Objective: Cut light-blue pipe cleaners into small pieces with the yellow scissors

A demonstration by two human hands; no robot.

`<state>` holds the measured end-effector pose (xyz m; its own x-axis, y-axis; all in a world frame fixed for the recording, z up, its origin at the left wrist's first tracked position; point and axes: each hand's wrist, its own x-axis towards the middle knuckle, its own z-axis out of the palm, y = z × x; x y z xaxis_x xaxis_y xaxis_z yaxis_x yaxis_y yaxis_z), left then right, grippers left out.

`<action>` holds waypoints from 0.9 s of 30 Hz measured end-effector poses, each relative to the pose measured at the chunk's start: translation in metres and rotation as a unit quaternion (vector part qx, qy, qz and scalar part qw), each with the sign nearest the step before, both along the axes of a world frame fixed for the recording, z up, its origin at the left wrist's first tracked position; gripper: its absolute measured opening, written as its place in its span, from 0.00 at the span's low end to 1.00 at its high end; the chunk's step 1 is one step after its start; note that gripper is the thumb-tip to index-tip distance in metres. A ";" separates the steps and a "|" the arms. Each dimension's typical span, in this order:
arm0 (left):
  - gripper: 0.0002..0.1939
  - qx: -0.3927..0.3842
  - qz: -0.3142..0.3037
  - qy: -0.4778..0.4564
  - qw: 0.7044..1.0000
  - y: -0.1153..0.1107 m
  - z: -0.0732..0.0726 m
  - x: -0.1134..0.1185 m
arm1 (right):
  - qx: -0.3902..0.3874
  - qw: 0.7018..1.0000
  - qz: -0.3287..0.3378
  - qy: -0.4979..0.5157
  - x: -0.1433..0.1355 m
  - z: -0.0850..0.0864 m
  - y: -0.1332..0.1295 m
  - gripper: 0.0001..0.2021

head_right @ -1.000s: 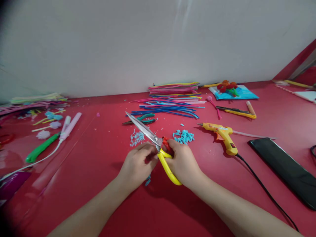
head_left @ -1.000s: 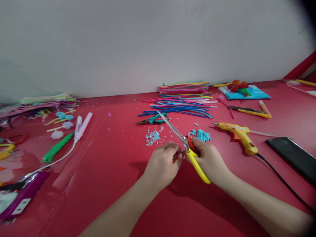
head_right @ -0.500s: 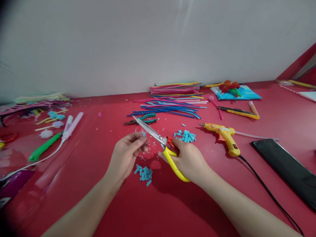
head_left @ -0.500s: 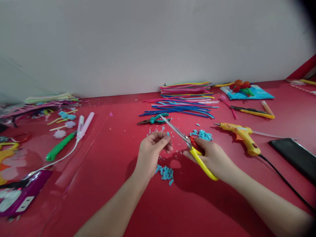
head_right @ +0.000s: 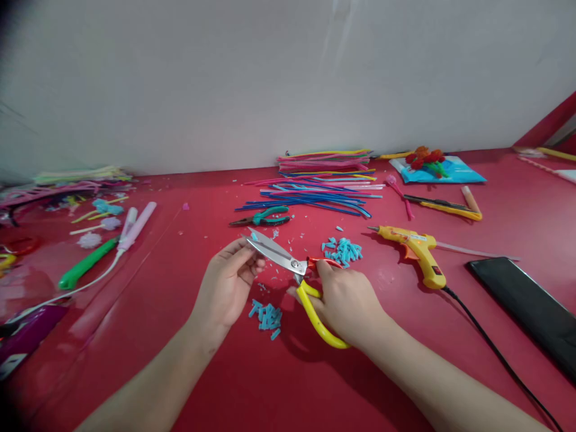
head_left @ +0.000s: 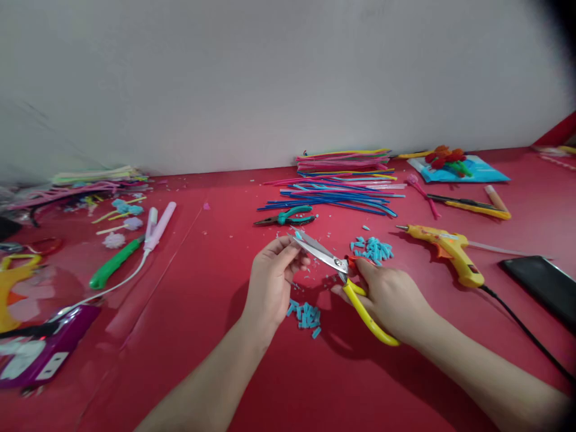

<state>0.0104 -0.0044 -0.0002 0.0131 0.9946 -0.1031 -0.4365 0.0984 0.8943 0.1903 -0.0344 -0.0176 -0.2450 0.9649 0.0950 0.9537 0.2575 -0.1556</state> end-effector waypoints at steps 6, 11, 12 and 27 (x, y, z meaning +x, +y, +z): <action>0.02 0.010 -0.002 -0.027 1.000 -0.002 0.000 0.003 | 0.017 1.000 0.009 0.008 -0.003 0.000 -0.003 0.18; 0.02 0.006 0.000 -0.035 0.999 -0.002 0.003 0.005 | 0.015 1.000 0.010 0.015 -0.002 -0.001 -0.003 0.18; 0.03 0.006 0.000 -0.034 0.999 -0.002 0.003 0.005 | 0.014 1.000 0.010 0.015 -0.002 -0.001 -0.003 0.18; 0.02 0.017 -0.010 -0.047 0.999 -0.002 0.000 0.003 | 0.005 1.000 0.003 0.016 -0.003 0.000 -0.004 0.18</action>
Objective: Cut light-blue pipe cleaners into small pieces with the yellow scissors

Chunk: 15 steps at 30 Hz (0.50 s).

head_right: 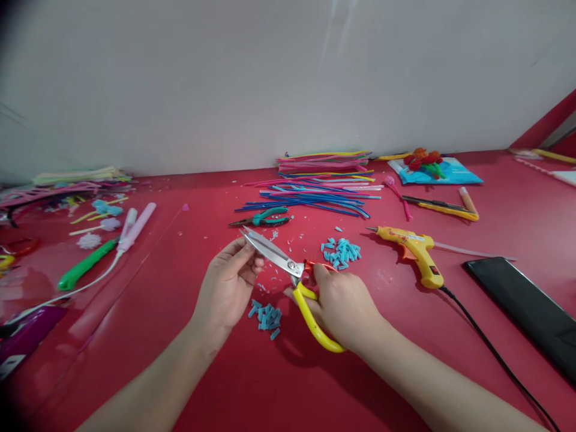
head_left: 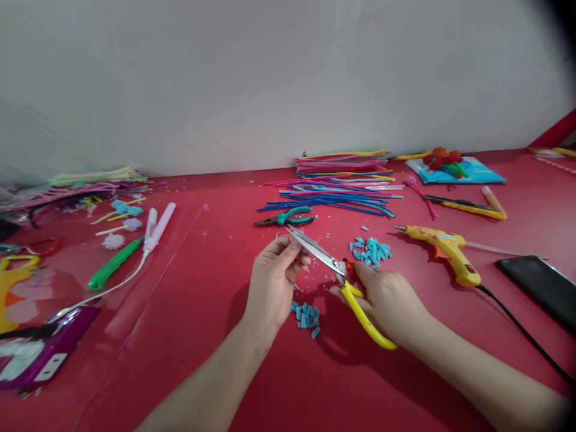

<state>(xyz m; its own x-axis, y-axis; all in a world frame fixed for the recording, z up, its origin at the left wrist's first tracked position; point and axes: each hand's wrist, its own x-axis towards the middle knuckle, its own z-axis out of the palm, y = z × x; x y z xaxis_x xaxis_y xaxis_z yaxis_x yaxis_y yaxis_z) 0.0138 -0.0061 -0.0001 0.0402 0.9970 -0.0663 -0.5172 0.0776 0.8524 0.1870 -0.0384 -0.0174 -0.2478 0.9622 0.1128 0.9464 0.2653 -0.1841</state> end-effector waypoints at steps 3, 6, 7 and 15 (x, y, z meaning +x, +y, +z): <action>0.02 -0.003 0.003 -0.003 1.000 0.000 0.001 0.000 | -0.001 1.000 -0.001 0.002 0.000 0.000 0.000 0.18; 0.02 -0.002 0.003 -0.002 1.000 0.000 0.002 0.000 | 0.000 1.000 -0.004 0.005 0.002 0.000 0.000 0.18; 0.02 -0.001 0.002 0.000 1.000 0.000 0.003 0.000 | 0.000 1.000 -0.004 0.007 0.002 -0.001 0.000 0.18; 0.03 0.003 -0.022 0.008 1.000 -0.001 0.005 0.001 | -0.039 0.995 -0.019 0.095 0.004 -0.004 0.006 0.14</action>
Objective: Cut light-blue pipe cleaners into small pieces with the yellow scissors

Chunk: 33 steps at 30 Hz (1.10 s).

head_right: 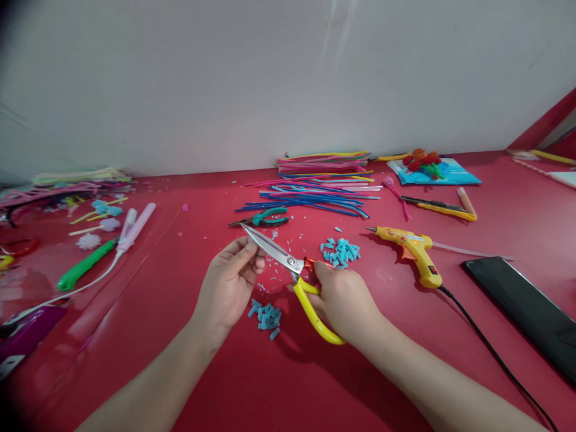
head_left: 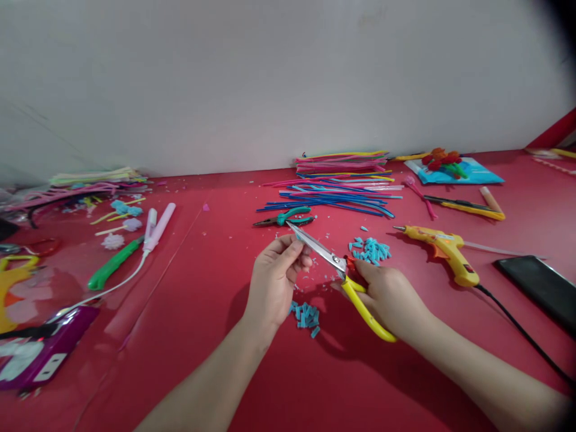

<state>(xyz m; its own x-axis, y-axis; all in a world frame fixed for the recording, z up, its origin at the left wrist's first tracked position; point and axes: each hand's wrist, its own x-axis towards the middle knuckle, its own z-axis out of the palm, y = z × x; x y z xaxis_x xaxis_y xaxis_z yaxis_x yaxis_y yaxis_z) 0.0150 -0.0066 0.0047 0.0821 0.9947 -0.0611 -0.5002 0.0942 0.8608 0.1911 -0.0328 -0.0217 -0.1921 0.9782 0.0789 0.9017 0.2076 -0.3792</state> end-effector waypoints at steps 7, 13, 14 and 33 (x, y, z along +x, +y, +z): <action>0.05 -0.069 -0.200 0.068 0.975 -0.007 -0.004 0.008 | -0.159 0.911 -0.077 0.372 -0.010 0.020 0.004 0.12; 0.07 -0.096 -0.283 0.113 0.948 -0.012 -0.003 0.011 | -0.199 0.870 -0.036 0.449 -0.008 0.033 0.000 0.10; 0.07 -0.095 -0.287 0.117 0.946 -0.012 -0.003 0.012 | -0.201 0.870 -0.034 0.450 -0.008 0.032 0.000 0.10; 0.06 -0.010 -0.056 0.197 0.979 -0.006 -0.003 0.007 | -0.042 0.992 -0.002 0.117 0.004 0.015 0.002 0.13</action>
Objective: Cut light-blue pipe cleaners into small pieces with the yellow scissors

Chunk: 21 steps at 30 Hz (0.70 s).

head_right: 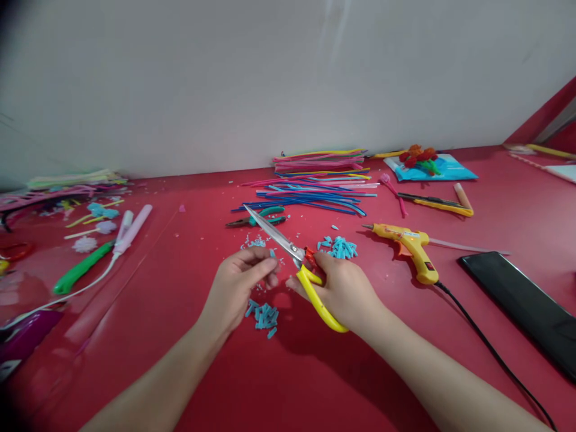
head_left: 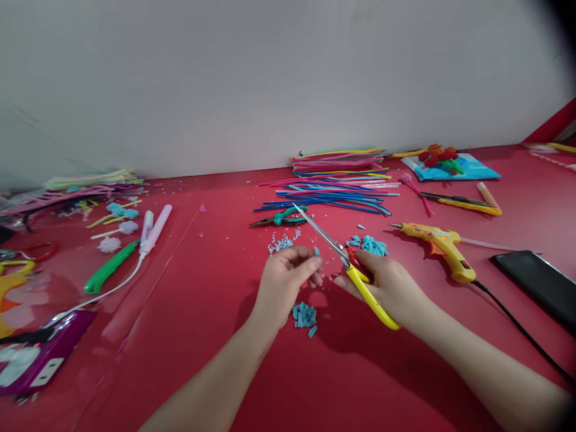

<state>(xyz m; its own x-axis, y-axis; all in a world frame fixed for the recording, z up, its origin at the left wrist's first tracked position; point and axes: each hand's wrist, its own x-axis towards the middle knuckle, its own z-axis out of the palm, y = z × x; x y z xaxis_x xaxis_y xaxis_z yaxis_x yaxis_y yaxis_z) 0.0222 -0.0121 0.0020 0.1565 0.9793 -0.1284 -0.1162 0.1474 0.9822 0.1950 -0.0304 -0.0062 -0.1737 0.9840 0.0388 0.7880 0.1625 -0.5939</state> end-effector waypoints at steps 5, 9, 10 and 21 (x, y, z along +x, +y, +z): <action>0.06 0.005 0.078 -0.080 0.994 0.006 0.004 -0.008 | 0.035 0.990 0.026 -0.132 0.000 -0.005 -0.002 0.14; 0.05 0.023 0.079 -0.088 0.993 0.008 0.006 -0.012 | 0.053 0.979 0.037 -0.194 -0.001 -0.008 -0.002 0.16; 0.04 0.026 0.080 -0.087 0.993 0.008 0.006 -0.013 | 0.056 0.977 0.038 -0.204 -0.001 -0.008 -0.002 0.16; 0.02 0.039 0.076 -0.075 0.994 0.008 0.007 -0.014 | 0.083 0.971 0.052 -0.219 0.002 -0.010 -0.002 0.17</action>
<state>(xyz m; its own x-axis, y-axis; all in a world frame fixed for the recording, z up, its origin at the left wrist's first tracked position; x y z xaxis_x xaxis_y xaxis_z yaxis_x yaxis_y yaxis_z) 0.0082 -0.0037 0.0094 0.0182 0.9991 -0.0382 -0.2768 0.0417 0.9600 0.1969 -0.0326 -0.0159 -0.3080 0.9466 0.0953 0.9331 0.3201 -0.1638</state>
